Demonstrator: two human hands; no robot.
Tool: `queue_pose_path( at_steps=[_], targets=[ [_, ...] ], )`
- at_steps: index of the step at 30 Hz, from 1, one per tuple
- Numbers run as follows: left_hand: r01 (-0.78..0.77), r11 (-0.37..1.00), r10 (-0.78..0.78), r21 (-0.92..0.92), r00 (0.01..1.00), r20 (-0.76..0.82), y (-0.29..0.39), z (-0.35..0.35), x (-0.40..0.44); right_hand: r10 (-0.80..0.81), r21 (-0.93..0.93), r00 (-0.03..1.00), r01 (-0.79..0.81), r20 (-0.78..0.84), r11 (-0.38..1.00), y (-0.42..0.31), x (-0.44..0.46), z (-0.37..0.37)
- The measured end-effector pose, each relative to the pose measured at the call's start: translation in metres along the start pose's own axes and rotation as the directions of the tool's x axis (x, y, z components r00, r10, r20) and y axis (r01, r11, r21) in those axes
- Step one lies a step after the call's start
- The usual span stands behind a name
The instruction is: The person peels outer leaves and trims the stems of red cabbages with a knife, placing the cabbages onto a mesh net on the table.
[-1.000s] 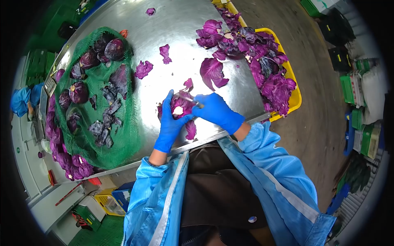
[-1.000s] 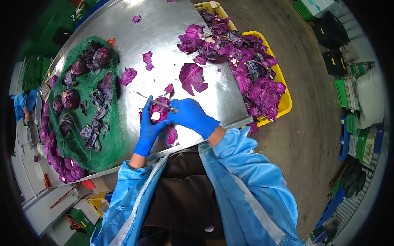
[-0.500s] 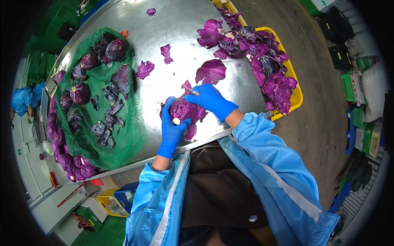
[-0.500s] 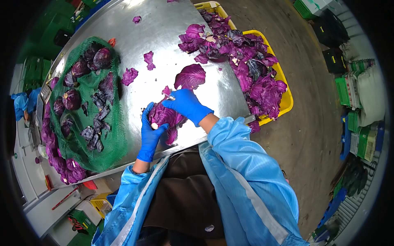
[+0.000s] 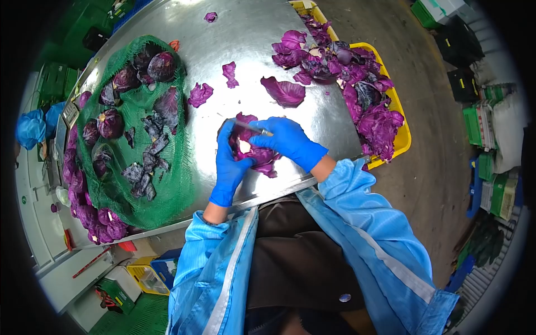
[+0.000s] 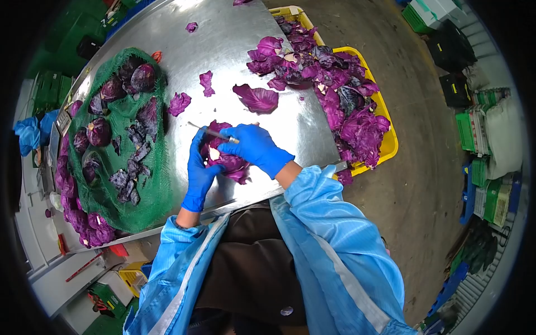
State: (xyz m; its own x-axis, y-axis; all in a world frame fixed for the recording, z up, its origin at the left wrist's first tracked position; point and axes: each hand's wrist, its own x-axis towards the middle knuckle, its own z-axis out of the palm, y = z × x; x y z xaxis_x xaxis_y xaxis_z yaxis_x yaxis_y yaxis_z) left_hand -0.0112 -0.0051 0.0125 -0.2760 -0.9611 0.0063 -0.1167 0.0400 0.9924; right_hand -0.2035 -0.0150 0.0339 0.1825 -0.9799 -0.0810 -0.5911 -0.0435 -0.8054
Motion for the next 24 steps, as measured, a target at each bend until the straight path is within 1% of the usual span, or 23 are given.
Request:
queue_pose_path(
  at_steps=[2,3,4,5,6,8,9,10,11,12,13,14,15,16,17,18,19,20,21,22,23,24],
  targets=[
    [0.149,0.989,-0.149,-0.011,0.982,-0.116,0.004,0.001,-0.012,0.17,0.165,0.981,-0.154,-0.09,0.974,0.014,-0.008,0.005],
    [0.2,0.979,-0.203,-0.041,0.971,-0.125,0.004,0.006,-0.016,0.174,0.169,0.981,-0.157,-0.09,0.973,0.017,-0.012,0.007],
    [0.25,0.966,-0.258,-0.073,0.957,-0.135,0.0,0.017,-0.019,0.182,0.302,0.98,-0.148,-0.086,0.942,0.024,-0.017,0.013],
    [0.194,0.969,-0.212,-0.153,0.972,-0.106,-0.008,0.028,-0.02,0.186,0.427,0.979,-0.135,-0.079,0.894,0.034,-0.02,0.018],
    [0.126,0.984,-0.105,0.123,0.98,-0.167,-0.013,0.032,-0.021,0.185,0.428,0.98,-0.136,-0.074,0.894,0.055,-0.022,0.027],
    [0.171,0.972,-0.15,0.163,0.98,-0.132,-0.015,0.03,-0.013,0.292,0.622,0.944,-0.138,-0.152,0.771,0.099,-0.027,0.034],
    [0.168,0.973,-0.147,0.159,0.98,-0.136,-0.013,0.031,-0.01,0.324,0.01,0.922,-0.329,-0.214,0.944,0.073,-0.033,-0.004],
    [0.164,0.979,-0.157,0.118,0.985,-0.072,-0.007,0.03,-0.006,0.281,-0.224,0.943,-0.317,-0.178,0.921,0.064,-0.036,-0.013],
    [0.165,0.983,-0.165,0.077,0.986,-0.006,-0.003,0.03,-0.003,0.249,-0.225,0.952,-0.286,-0.179,0.932,0.053,-0.036,-0.016],
    [0.167,0.983,-0.167,0.077,0.986,-0.006,0.0,0.03,-0.001,0.22,-0.224,0.959,-0.257,-0.177,0.94,0.04,-0.038,-0.016],
    [0.196,0.98,-0.196,0.033,0.981,-0.004,0.002,0.03,0.004,0.15,-0.231,0.974,-0.188,-0.171,0.955,0.024,-0.041,-0.019],
    [0.222,0.975,-0.222,-0.013,0.975,0.0,0.002,0.031,0.011,0.052,-0.32,0.991,-0.09,-0.126,0.943,0.016,-0.042,-0.019],
    [0.275,0.961,-0.276,0.015,0.961,0.031,0.005,0.027,0.019,0.038,-0.37,0.995,-0.068,-0.088,0.927,0.013,-0.041,-0.014],
    [0.272,0.962,-0.273,0.015,0.962,0.031,0.009,0.026,0.021,0.023,-0.418,0.998,-0.042,-0.05,0.908,0.01,-0.04,-0.01],
    [0.328,0.944,-0.33,0.035,0.941,0.076,0.015,0.025,0.025,0.004,-0.463,0.999,-0.025,-0.047,0.886,0.013,-0.039,-0.006],
    [0.381,0.923,-0.385,0.058,0.915,0.117,0.022,0.025,0.029,0.0,-0.467,0.999,-0.024,-0.051,0.884,0.011,-0.037,-0.008],
    [0.347,0.933,-0.355,0.091,0.931,0.088,0.021,0.027,0.028,0.046,-0.481,0.999,-0.045,-0.01,0.876,0.009,-0.036,-0.009],
    [0.348,0.933,-0.355,0.09,0.931,0.088,0.016,0.027,0.029,0.094,-0.494,0.995,-0.066,0.031,0.867,0.008,-0.035,-0.01],
    [0.331,0.942,-0.336,0.065,0.937,0.097,0.012,0.028,0.029,0.042,-0.475,0.999,-0.039,-0.004,0.879,0.008,-0.034,-0.007],
    [0.315,0.948,-0.317,0.039,0.942,0.105,0.009,0.029,0.029,0.045,-0.475,0.999,-0.04,0.0,0.879,0.007,-0.033,-0.007],
    [0.317,0.948,-0.319,0.038,0.942,0.105,0.008,0.029,0.027,0.133,-0.472,0.99,-0.097,0.045,0.876,0.005,-0.03,-0.008],
    [0.276,0.955,-0.286,0.109,0.954,0.09,0.011,0.03,0.025,0.22,-0.472,0.971,-0.153,0.091,0.868,0.001,-0.027,-0.01]
  ],
)
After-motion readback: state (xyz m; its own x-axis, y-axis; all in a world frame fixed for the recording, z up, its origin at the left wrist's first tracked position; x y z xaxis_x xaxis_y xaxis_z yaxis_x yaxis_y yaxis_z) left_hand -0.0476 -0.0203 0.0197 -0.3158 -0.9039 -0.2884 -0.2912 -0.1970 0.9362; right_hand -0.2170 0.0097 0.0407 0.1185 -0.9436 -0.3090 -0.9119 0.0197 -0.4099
